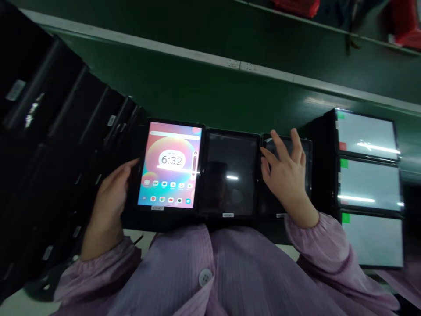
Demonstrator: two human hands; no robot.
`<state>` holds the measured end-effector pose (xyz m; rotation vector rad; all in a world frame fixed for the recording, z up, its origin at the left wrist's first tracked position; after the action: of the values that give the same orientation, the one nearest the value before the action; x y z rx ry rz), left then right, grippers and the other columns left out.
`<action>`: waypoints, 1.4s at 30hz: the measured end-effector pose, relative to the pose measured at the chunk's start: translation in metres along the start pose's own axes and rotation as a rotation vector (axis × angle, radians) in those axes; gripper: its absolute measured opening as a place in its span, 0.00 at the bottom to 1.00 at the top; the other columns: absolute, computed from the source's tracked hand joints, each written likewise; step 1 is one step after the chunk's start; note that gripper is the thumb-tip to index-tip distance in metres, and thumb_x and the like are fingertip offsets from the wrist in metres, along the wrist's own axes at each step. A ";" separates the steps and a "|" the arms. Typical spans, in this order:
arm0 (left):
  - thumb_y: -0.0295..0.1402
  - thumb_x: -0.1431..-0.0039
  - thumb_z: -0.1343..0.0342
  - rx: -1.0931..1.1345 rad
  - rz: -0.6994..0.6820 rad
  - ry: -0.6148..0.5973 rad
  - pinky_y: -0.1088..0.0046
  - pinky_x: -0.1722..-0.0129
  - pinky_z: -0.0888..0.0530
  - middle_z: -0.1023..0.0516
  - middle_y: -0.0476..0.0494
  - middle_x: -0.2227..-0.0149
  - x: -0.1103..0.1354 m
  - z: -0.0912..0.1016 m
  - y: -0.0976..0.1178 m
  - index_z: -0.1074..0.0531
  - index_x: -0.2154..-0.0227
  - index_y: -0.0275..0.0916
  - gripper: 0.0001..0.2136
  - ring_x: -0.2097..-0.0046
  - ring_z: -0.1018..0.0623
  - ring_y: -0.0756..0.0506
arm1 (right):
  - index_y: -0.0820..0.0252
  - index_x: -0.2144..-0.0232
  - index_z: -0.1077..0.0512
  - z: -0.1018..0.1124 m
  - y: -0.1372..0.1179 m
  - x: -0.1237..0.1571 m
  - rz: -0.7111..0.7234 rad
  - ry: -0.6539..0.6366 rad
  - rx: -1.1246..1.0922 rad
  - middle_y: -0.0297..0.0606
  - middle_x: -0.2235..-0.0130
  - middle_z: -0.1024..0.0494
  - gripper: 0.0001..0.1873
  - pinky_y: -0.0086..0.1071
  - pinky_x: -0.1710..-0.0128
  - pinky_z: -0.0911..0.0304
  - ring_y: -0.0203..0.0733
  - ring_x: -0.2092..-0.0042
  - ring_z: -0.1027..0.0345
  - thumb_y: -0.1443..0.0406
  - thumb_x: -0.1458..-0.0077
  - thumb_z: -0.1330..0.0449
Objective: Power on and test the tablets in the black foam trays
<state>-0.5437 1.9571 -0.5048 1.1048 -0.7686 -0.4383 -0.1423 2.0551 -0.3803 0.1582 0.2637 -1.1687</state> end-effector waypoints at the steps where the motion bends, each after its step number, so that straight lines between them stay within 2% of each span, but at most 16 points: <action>1: 0.46 0.55 0.33 0.027 -0.006 -0.014 0.46 0.36 0.23 0.11 0.42 0.58 -0.001 0.000 -0.002 0.16 0.64 0.41 0.17 0.48 0.16 0.33 | 0.55 0.49 0.18 -0.002 0.000 -0.003 -0.010 -0.012 -0.034 0.45 0.29 0.28 0.17 0.76 0.31 0.41 0.73 0.23 0.49 0.65 0.31 0.45; 4: 0.49 0.50 0.34 0.060 -0.022 -0.068 0.48 0.35 0.24 0.11 0.41 0.54 -0.002 0.000 -0.009 0.16 0.61 0.41 0.19 0.46 0.16 0.34 | 0.57 0.52 0.17 -0.012 0.007 -0.014 -0.039 -0.055 -0.197 0.48 0.28 0.30 0.16 0.81 0.28 0.50 0.76 0.22 0.53 0.62 0.32 0.44; 7: 0.50 0.45 0.36 0.049 -0.048 -0.108 0.52 0.34 0.24 0.12 0.40 0.49 -0.003 0.004 -0.018 0.15 0.57 0.41 0.20 0.41 0.17 0.34 | 0.55 0.57 0.16 -0.022 0.027 -0.024 -0.175 -0.083 -0.306 0.46 0.29 0.28 0.14 0.80 0.26 0.55 0.75 0.22 0.54 0.58 0.34 0.41; 11: 0.52 0.39 0.38 0.019 -0.138 -0.185 0.54 0.30 0.28 0.14 0.40 0.43 -0.001 0.004 -0.021 0.15 0.51 0.43 0.22 0.36 0.20 0.35 | 0.55 0.56 0.16 -0.032 0.048 -0.026 -0.461 -0.183 -0.356 0.48 0.30 0.27 0.12 0.73 0.24 0.56 0.72 0.22 0.49 0.60 0.38 0.36; 13: 0.54 0.38 0.38 0.005 -0.176 -0.199 0.54 0.29 0.30 0.15 0.40 0.42 0.000 0.004 -0.021 0.15 0.50 0.42 0.23 0.36 0.20 0.34 | 0.56 0.53 0.16 -0.035 0.048 -0.024 -0.569 -0.243 -0.384 0.49 0.29 0.28 0.13 0.68 0.22 0.58 0.68 0.22 0.48 0.63 0.38 0.36; 16: 0.56 0.37 0.38 -0.004 -0.229 -0.203 0.53 0.28 0.31 0.15 0.39 0.42 0.000 0.003 -0.019 0.15 0.49 0.42 0.25 0.34 0.21 0.34 | 0.60 0.50 0.17 -0.035 0.040 -0.025 -0.653 -0.266 -0.356 0.52 0.26 0.33 0.15 0.63 0.20 0.59 0.65 0.20 0.53 0.68 0.39 0.35; 21: 0.54 0.35 0.41 0.006 -0.245 -0.199 0.55 0.28 0.31 0.15 0.41 0.41 0.002 0.001 -0.020 0.15 0.49 0.43 0.24 0.34 0.22 0.36 | 0.64 0.54 0.16 -0.030 0.031 -0.029 -0.623 -0.198 -0.250 0.57 0.29 0.29 0.13 0.64 0.21 0.58 0.69 0.20 0.58 0.71 0.42 0.33; 24: 0.52 0.33 0.42 0.003 -0.239 -0.210 0.57 0.27 0.32 0.16 0.42 0.40 0.003 0.001 -0.019 0.16 0.47 0.44 0.22 0.32 0.23 0.37 | 0.65 0.54 0.15 -0.029 0.034 -0.026 -0.566 -0.206 -0.225 0.61 0.31 0.28 0.14 0.67 0.21 0.60 0.72 0.19 0.62 0.67 0.43 0.30; 29: 0.50 0.33 0.43 0.025 -0.192 -0.227 0.57 0.30 0.28 0.15 0.41 0.41 0.002 0.005 -0.020 0.16 0.48 0.42 0.22 0.35 0.20 0.37 | 0.57 0.57 0.14 -0.031 0.048 -0.022 -0.545 -0.218 -0.300 0.54 0.27 0.32 0.12 0.74 0.24 0.60 0.76 0.19 0.65 0.57 0.40 0.29; 33: 0.50 0.35 0.41 0.068 -0.130 -0.208 0.53 0.33 0.25 0.13 0.40 0.46 0.002 0.011 -0.021 0.15 0.53 0.41 0.20 0.40 0.17 0.35 | 0.58 0.55 0.15 -0.035 0.053 -0.018 -0.591 -0.174 -0.325 0.54 0.28 0.30 0.13 0.75 0.24 0.62 0.75 0.20 0.60 0.58 0.37 0.33; 36: 0.48 0.36 0.39 0.108 -0.089 -0.158 0.51 0.35 0.23 0.12 0.39 0.51 0.003 0.015 -0.021 0.15 0.56 0.39 0.18 0.44 0.16 0.35 | 0.59 0.55 0.15 -0.039 0.051 -0.015 -0.541 -0.128 -0.347 0.54 0.29 0.28 0.13 0.78 0.25 0.60 0.75 0.21 0.55 0.59 0.37 0.35; 42: 0.45 0.35 0.41 0.108 -0.086 -0.139 0.50 0.35 0.23 0.12 0.39 0.55 0.008 0.011 -0.011 0.16 0.57 0.38 0.16 0.42 0.17 0.35 | 0.59 0.54 0.18 -0.043 0.046 -0.005 -0.410 -0.005 -0.328 0.57 0.28 0.32 0.14 0.81 0.28 0.56 0.74 0.20 0.58 0.63 0.37 0.40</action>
<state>-0.5462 1.9408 -0.5099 1.2208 -0.8768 -0.5556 -0.1070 2.0879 -0.4204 -0.1962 0.4946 -1.5119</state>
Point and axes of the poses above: each hand's wrist, its own x-axis away from the middle knuckle, its own z-axis out of the back of the hand, y = z × x, the point moved 9 cm from there along -x, towards the middle knuckle
